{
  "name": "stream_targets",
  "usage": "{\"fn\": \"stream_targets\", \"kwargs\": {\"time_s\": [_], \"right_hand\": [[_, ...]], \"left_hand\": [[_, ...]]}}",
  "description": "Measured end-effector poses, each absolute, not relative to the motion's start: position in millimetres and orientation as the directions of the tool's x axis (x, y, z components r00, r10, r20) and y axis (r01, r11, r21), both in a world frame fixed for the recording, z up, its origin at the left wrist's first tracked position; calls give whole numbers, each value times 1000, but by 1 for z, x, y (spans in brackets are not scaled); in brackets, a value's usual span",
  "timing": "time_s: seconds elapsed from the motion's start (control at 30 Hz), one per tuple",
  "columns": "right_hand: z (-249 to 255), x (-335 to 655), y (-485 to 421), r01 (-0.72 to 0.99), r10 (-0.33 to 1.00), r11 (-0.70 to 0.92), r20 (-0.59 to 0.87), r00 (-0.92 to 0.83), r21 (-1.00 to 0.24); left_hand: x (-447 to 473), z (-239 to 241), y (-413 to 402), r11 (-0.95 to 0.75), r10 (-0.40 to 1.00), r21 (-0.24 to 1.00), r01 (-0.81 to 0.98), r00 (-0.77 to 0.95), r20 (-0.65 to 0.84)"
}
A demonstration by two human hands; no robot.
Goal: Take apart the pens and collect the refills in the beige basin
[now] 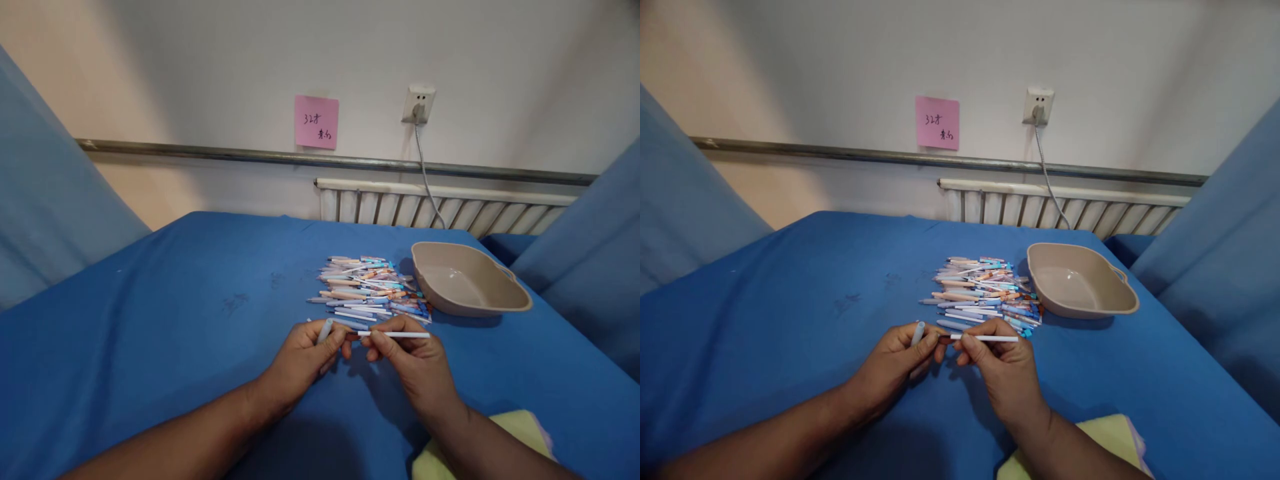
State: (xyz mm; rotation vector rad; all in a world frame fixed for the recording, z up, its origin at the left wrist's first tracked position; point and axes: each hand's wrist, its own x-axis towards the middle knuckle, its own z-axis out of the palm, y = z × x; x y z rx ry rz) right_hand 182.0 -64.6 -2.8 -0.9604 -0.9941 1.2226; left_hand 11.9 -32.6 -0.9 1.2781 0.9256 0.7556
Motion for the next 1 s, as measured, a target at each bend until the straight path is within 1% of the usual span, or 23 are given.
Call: {"fn": "stream_targets", "kwargs": {"time_s": [0.1, 0.17, 0.27, 0.33, 0.4, 0.47, 0.53, 0.6, 0.63, 0.7, 0.77, 0.8, 0.87, 0.9, 0.97, 1.0], "right_hand": [[-8, 183, -61, -391, 998, 63, 45, 54, -918], [-10, 184, -58, -488, 999, 27, 12, 34, -872], [-12, 184, -55, -599, 999, -46, -53, -6, -799], [-12, 185, -53, -644, 993, -107, -108, -37, -758], [-13, 187, -51, -672, 987, -151, -154, -56, -725], [-14, 188, -50, -684, 984, -159, -170, -52, -712], [-14, 189, -50, -669, 986, -143, -163, -33, -729], [-15, 189, -50, -628, 990, -117, -137, -16, -769], [-15, 190, -50, -603, 993, -102, -119, -11, -791], [-14, 191, -50, -570, 997, -57, -80, 15, -820], [-14, 194, -49, -572, 996, -7, -57, 70, -820], [-14, 196, -48, -582, 993, 12, -57, 100, -813], [-15, 199, -45, -599, 987, 28, -72, 142, -800], [-15, 200, -44, -600, 986, 27, -78, 148, -799], [-16, 202, -43, -590, 987, 28, -73, 146, -807], [-16, 202, -43, -581, 988, 33, -62, 143, -813]], "left_hand": [[13, 0, -32, 159, 874, 987, -3, 465, -140], [14, 1, -32, 180, 865, 982, -61, 485, -128], [16, 3, -32, 239, 860, 959, -151, 492, -137], [17, 3, -32, 303, 862, 931, -205, 475, -176], [19, 3, -31, 384, 861, 881, -275, 451, -235], [20, 2, -29, 461, 853, 811, -359, 432, -294], [22, 0, -26, 504, 849, 751, -427, 407, -338], [21, -2, -21, 494, 861, 745, -449, 374, -346], [20, -2, -19, 466, 875, 772, -433, 353, -331], [16, -1, -16, 361, 915, 872, -330, 307, -262], [11, 5, -16, 194, 946, 973, -125, 288, -151], [9, 9, -18, 96, 945, 995, -4, 315, -90], [6, 16, -25, -122, 879, 966, 229, 476, -2], [5, 19, -29, -242, 811, 924, 298, 585, 24], [7, 20, -38, -464, 623, 822, 330, 781, 37], [9, 18, -42, -552, 538, 771, 317, 842, 39]]}}
